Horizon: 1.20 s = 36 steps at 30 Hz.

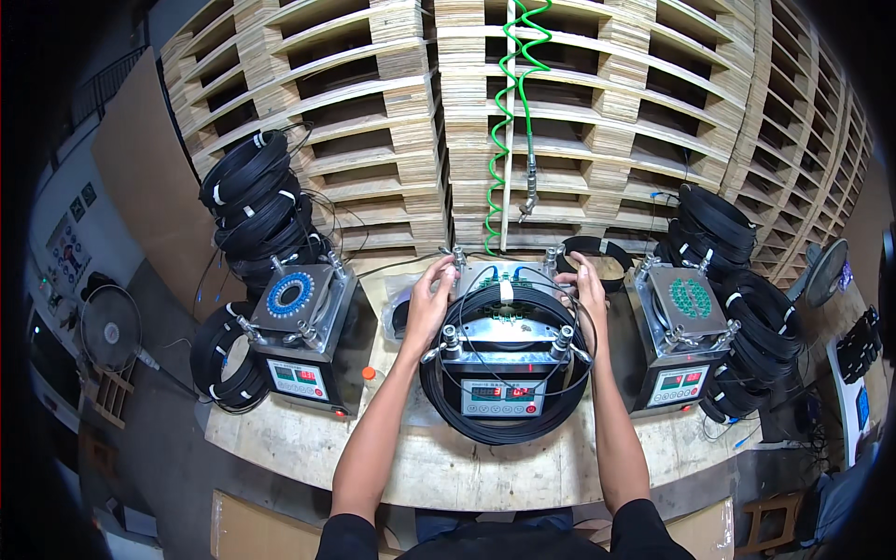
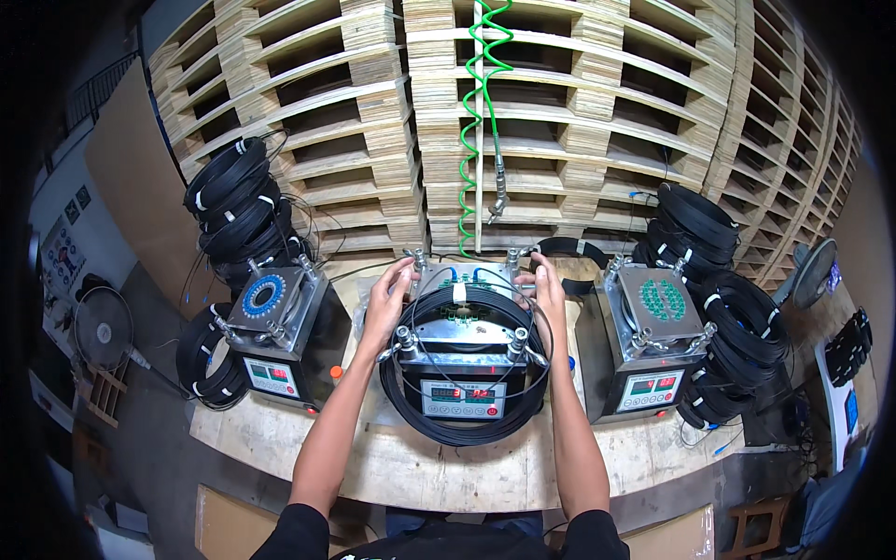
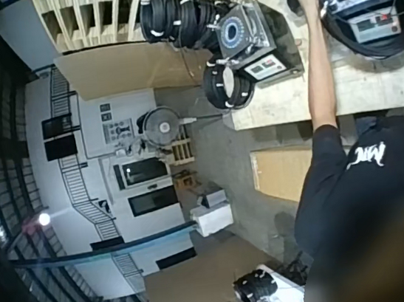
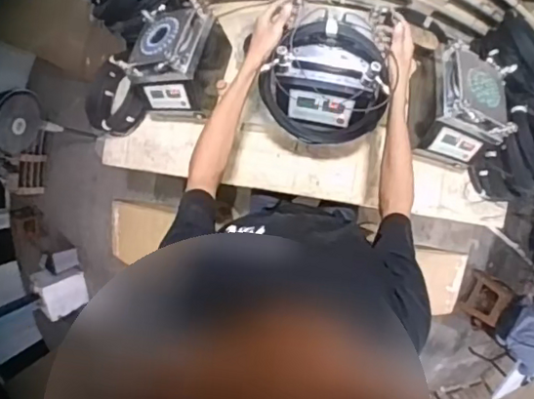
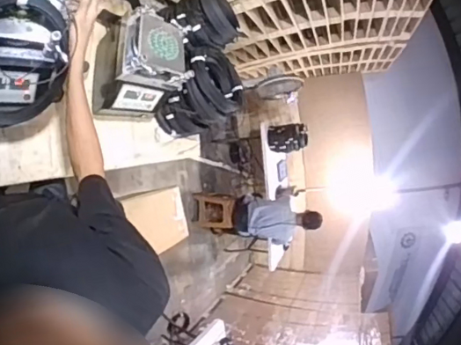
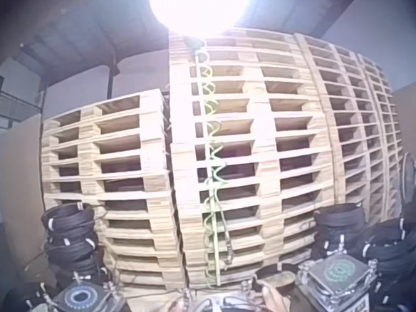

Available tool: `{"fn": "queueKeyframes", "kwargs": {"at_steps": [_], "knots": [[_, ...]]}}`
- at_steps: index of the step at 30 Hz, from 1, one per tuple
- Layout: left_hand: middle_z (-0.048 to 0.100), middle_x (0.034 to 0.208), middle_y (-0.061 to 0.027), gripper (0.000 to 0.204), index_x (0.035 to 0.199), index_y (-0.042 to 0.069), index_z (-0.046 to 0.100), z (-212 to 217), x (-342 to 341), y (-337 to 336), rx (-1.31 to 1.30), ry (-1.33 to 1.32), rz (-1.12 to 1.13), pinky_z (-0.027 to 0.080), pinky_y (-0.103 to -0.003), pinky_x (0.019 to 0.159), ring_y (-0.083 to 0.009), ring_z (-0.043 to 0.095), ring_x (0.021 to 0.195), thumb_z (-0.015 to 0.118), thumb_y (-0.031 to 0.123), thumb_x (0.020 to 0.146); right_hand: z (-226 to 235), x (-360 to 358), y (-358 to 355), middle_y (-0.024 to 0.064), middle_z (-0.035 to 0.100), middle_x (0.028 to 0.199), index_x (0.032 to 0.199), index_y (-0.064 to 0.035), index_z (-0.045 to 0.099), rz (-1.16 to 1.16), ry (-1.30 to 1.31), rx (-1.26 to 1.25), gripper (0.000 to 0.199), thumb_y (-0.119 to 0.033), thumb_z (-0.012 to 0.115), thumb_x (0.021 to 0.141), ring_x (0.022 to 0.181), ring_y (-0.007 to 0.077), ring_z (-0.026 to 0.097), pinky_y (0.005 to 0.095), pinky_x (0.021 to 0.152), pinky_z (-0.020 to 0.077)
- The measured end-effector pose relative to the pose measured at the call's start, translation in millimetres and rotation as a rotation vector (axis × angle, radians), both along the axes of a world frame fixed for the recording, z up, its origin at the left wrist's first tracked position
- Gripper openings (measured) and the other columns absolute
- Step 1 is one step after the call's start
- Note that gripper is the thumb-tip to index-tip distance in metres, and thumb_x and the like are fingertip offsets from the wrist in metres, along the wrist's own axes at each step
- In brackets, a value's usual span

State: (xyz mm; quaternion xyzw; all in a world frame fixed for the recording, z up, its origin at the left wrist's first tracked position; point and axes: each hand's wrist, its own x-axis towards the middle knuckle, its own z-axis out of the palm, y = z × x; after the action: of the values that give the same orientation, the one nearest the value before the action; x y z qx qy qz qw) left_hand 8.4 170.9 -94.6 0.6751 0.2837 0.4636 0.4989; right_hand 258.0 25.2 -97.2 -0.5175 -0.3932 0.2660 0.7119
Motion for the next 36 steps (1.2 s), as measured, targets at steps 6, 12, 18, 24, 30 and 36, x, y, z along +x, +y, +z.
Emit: {"fn": "queueKeyframes", "kwargs": {"at_steps": [6,12,18,24,30,36], "knots": [[0.068,0.105,-0.007,0.042,0.131,0.004,0.063,-2.6,1.7,0.4,-0.008,-0.009,0.043,0.049,-0.025,0.078,-0.0108,0.062,0.088,0.059,0.033,0.102,-1.3,-0.8,1.2,0.007,0.068,0.104,0.146,-0.0085,0.045,0.035,-0.003,0.023,0.054,-0.046,0.041,0.107,0.077,0.0076,0.059,0.0182,0.063,0.0437],[0.067,0.104,-0.0057,0.043,0.132,0.004,0.062,0.9,1.5,-3.8,-0.037,-0.059,0.015,0.049,-0.023,0.069,-0.0074,0.057,0.076,0.06,0.034,0.102,3.3,-6.1,0.8,0.0082,0.067,0.108,0.146,-0.0086,0.045,-0.028,-0.002,0.011,0.056,-0.048,0.04,0.107,0.082,0.0099,0.062,0.021,0.068,0.049],[0.068,0.113,-0.0086,0.042,0.133,0.005,0.062,4.0,1.6,-3.6,0.044,0.005,-0.022,0.049,-0.028,0.082,-0.0143,0.062,0.096,0.06,0.033,0.101,-1.3,-0.1,0.2,0.0057,0.065,0.101,0.142,-0.0064,0.051,-0.055,-0.066,0.018,0.053,-0.046,0.04,0.108,0.08,0.0092,0.061,0.0215,0.067,0.0489],[0.068,0.109,-0.0061,0.042,0.132,0.005,0.062,-0.7,1.0,-0.6,0.02,-0.029,-0.009,0.049,-0.025,0.078,-0.0116,0.061,0.087,0.06,0.034,0.102,-2.6,2.0,0.5,0.0044,0.065,0.102,0.144,-0.0061,0.049,0.056,-0.071,0.013,0.055,-0.047,0.042,0.107,0.078,0.0068,0.057,0.0185,0.068,0.0446],[0.066,0.106,-0.0029,0.042,0.133,0.006,0.062,1.7,0.4,-4.4,-0.072,-0.055,0.015,0.049,-0.022,0.07,-0.0072,0.057,0.074,0.061,0.034,0.102,2.2,-3.5,-1.1,0.0068,0.065,0.111,0.146,-0.0064,0.046,0.041,-0.026,-0.018,0.057,-0.048,0.042,0.107,0.084,0.0074,0.058,0.0194,0.072,0.0471],[0.066,0.114,-0.006,0.043,0.135,0.005,0.061,3.0,1.4,-4.5,0.003,-0.023,-0.007,0.05,-0.025,0.078,-0.0104,0.06,0.087,0.06,0.034,0.102,-2.5,-0.6,3.4,0.0069,0.064,0.111,0.145,-0.0065,0.048,-0.01,-0.026,0.047,0.055,-0.047,0.041,0.107,0.083,0.009,0.059,0.0223,0.073,0.0497]]}}
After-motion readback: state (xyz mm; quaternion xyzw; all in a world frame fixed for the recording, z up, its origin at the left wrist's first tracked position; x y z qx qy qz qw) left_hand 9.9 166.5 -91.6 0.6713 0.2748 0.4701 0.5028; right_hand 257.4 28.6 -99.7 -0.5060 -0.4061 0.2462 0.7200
